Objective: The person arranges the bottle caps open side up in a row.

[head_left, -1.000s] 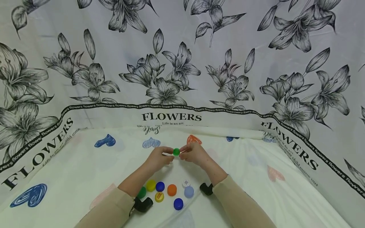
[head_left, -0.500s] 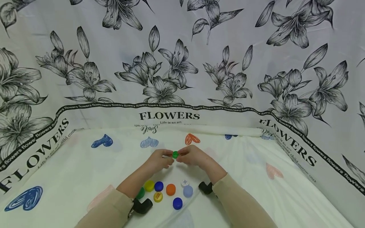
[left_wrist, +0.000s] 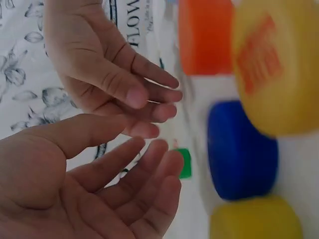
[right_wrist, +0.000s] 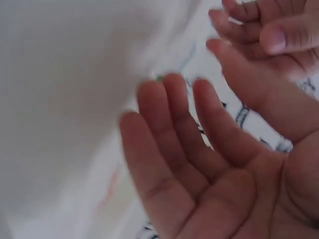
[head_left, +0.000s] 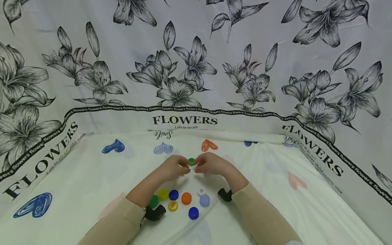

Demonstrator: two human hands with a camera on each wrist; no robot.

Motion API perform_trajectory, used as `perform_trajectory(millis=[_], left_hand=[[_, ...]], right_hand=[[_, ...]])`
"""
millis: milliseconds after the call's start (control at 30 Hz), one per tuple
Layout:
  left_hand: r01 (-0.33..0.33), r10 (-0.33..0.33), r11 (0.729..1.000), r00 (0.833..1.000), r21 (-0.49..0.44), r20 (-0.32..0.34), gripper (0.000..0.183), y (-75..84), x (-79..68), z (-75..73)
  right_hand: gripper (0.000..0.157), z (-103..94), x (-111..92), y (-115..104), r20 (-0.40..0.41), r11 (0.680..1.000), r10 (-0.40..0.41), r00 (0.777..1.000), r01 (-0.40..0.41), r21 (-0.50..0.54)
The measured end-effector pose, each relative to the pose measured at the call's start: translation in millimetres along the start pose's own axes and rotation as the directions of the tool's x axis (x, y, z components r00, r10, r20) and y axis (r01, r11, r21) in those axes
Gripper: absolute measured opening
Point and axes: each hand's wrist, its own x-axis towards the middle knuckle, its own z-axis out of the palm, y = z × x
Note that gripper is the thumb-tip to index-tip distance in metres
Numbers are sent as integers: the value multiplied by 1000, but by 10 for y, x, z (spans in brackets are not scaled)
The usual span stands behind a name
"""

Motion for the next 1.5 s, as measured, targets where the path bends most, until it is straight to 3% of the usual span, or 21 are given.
perform_trajectory(millis=[100,267,433,600,700,833,1033,1200,1367,1500], left_hand=[[-79,72,994,993,75,93,20,112,-34,10],[-151,119,976,973,156,199,17,178,-109,161],[-204,161,948,969,243,186,24,120,-183,345],[-275,235,919,957,281,169,17,120,-211,463],[-280,243,922,956,269,163,16,127,-210,470],[-268,239,933,960,240,144,9,102,-180,414],[-183,173,978,980,102,103,8,35,-83,286],[-58,58,998,998,-20,-9,5,75,-4,200],[-3,-8,996,993,-94,-115,7,150,56,165],[-17,-6,991,986,-131,-167,8,153,102,167]], right_hand=[[15,-90,-108,-87,77,988,-3,997,15,-152],[15,-62,-267,-194,186,942,74,980,-7,-337],[15,111,-316,-253,220,893,134,966,-21,-450],[22,195,-340,-263,147,882,181,972,-95,-461],[21,187,-335,-254,128,881,169,977,-92,-464],[15,136,-285,-236,157,881,103,982,-17,-473],[10,18,-237,-187,132,936,34,991,15,-352],[5,-48,-208,-102,91,979,-1,996,20,-202],[7,-85,-157,-13,33,1000,-5,999,5,7],[10,-126,-73,32,-46,993,22,999,-16,120]])
